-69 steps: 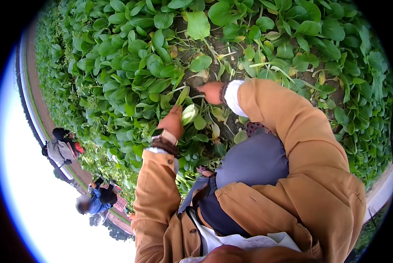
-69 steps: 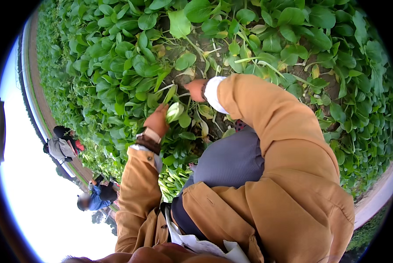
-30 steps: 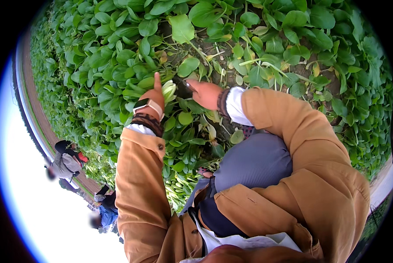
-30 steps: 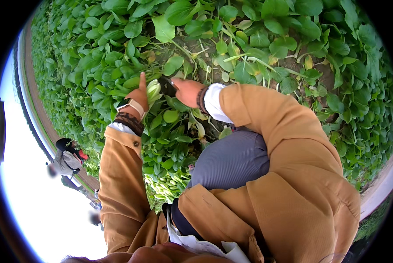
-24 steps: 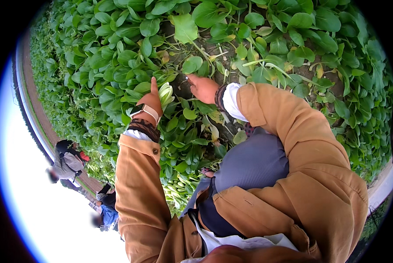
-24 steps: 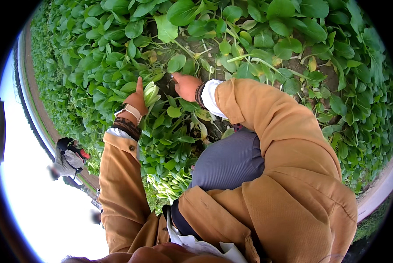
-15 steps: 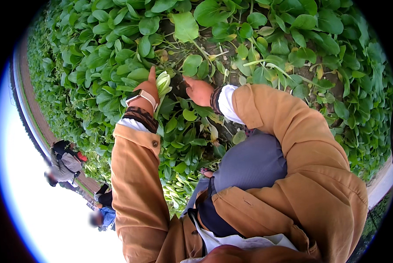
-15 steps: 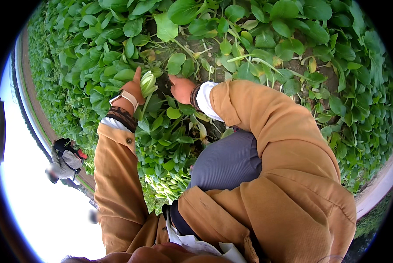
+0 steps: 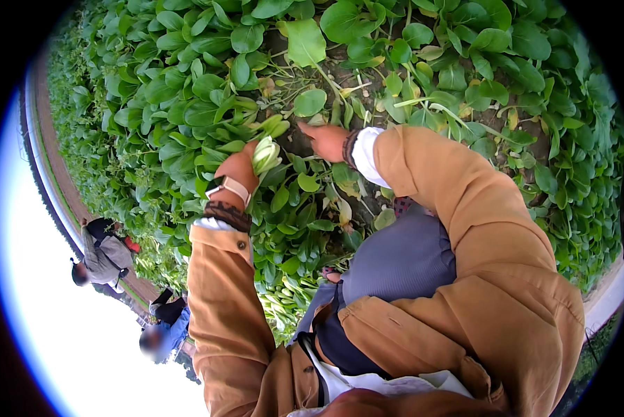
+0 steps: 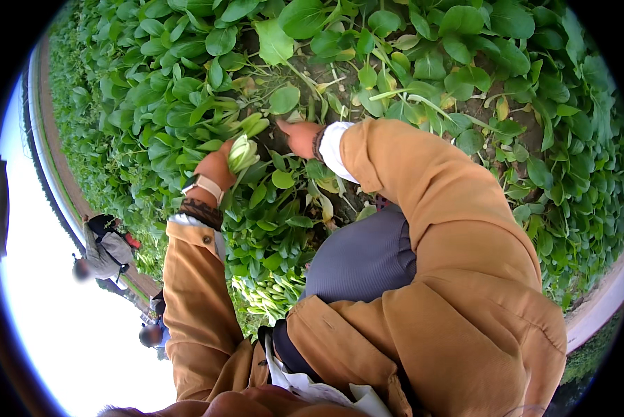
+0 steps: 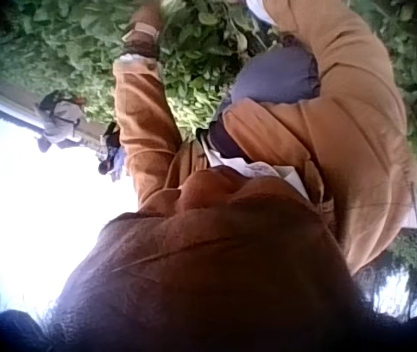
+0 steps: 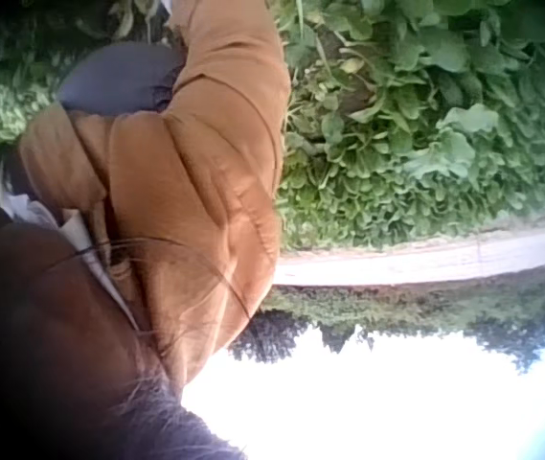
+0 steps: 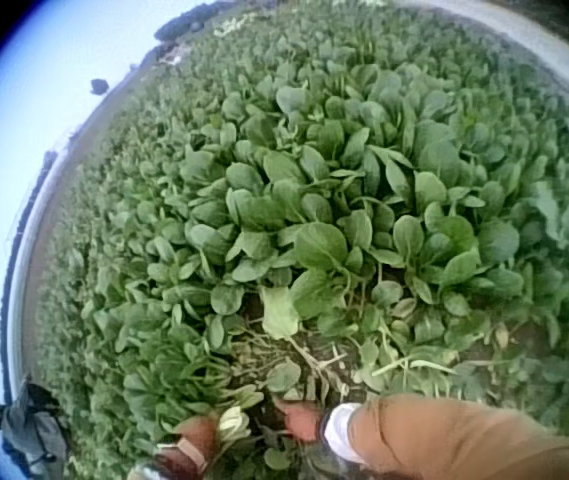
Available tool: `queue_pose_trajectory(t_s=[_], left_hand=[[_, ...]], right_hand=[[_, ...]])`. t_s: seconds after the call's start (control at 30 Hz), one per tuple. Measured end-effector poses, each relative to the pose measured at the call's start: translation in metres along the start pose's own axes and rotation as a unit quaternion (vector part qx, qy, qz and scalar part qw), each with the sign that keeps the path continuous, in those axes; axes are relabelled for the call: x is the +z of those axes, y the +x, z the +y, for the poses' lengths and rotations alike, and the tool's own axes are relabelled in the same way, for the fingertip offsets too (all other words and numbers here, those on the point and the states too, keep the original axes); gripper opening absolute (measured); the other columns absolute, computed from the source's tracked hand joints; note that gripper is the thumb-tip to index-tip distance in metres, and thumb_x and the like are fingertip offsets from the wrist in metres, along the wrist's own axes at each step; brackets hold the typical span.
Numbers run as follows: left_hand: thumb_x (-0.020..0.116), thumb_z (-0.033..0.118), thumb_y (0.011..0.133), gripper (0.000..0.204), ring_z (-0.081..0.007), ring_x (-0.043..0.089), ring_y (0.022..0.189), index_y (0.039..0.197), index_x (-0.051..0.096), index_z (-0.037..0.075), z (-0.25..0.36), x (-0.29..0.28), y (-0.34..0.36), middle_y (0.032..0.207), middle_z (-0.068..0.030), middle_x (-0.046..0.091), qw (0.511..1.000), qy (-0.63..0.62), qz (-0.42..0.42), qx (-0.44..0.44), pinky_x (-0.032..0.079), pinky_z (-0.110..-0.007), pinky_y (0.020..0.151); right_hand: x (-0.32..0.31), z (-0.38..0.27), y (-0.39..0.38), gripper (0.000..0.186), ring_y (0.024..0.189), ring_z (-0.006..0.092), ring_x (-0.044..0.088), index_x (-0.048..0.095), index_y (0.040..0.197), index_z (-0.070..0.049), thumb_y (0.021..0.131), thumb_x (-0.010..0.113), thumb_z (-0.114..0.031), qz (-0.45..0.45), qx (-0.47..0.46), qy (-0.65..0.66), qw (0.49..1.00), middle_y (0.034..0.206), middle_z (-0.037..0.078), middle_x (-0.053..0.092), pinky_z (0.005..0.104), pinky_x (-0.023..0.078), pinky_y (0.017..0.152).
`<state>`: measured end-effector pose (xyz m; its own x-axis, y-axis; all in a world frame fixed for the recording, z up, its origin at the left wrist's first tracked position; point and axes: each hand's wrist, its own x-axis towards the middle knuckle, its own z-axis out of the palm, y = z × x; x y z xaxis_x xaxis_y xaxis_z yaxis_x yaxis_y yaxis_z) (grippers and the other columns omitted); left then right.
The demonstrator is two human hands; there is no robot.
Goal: The person harvests leafy green vegetables in a field using a knife to cut the stems near the base. The harvested vegetables are gathered in the left hand and periodically placed into a basket on the ground.
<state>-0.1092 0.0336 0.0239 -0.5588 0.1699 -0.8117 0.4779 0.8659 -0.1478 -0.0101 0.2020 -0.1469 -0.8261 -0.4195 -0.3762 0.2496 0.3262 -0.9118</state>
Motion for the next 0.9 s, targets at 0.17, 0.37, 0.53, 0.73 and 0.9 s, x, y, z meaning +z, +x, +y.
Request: queue_pose_trajectory(t_s=[0.17,0.37,0.53,0.73,0.9], left_hand=[[0.069,0.004,0.070,0.074,-0.0404,0.063,0.084,0.137,0.043,0.023,0.005,0.001,-0.058,0.092,-0.0215,0.064,0.990,-0.078,0.113,0.037,0.051,-0.046,0.074],[0.074,0.001,0.072,0.077,-0.0193,0.061,0.105,0.140,0.039,0.003,0.020,-0.022,-0.143,0.116,-0.0113,0.063,0.890,-0.421,0.118,0.127,0.047,-0.030,0.091],[0.076,-0.001,0.071,0.099,-0.0167,0.045,0.124,0.150,0.017,0.002,0.035,-0.024,-0.151,0.138,-0.0076,0.046,0.756,-0.609,-0.006,0.240,0.036,-0.033,0.105],[0.081,0.024,0.069,0.085,-0.0204,0.061,0.091,0.138,0.036,0.002,0.031,0.011,-0.225,0.113,-0.0104,0.058,0.613,-0.745,0.082,0.251,0.052,-0.031,0.077],[0.071,0.022,0.081,0.052,-0.0192,0.063,0.091,0.124,0.052,0.001,0.040,0.039,-0.309,0.107,-0.0089,0.063,0.453,-0.836,0.157,0.268,0.052,-0.033,0.081]], right_hand=[[-0.013,0.000,-0.038,0.045,0.084,0.0191,0.060,0.047,0.129,-0.003,0.085,0.055,-0.012,0.068,0.118,0.285,0.949,0.104,0.010,0.062,0.0312,0.049,0.073],[-0.092,-0.101,-0.085,0.062,0.063,0.0024,0.045,0.036,0.139,-0.004,0.086,0.067,-0.018,-0.068,-0.110,0.623,0.771,0.117,0.003,0.050,0.0172,0.040,0.051],[-0.111,-0.162,-0.092,0.052,0.057,0.0031,0.050,0.046,0.125,-0.004,0.082,0.073,-0.016,0.028,-0.132,0.551,0.824,0.100,0.010,0.067,0.0173,0.043,0.046],[-0.114,-0.219,-0.169,0.046,0.056,0.0030,0.050,0.047,0.122,-0.007,0.085,0.072,-0.021,0.013,-0.086,0.333,0.939,0.098,0.006,0.066,0.0166,0.039,0.046],[-0.031,-0.330,-0.205,0.025,0.058,0.0048,0.043,0.048,0.112,-0.011,0.095,0.058,-0.027,-0.004,-0.088,0.484,0.871,0.083,-0.005,0.049,0.0212,0.037,0.050]])
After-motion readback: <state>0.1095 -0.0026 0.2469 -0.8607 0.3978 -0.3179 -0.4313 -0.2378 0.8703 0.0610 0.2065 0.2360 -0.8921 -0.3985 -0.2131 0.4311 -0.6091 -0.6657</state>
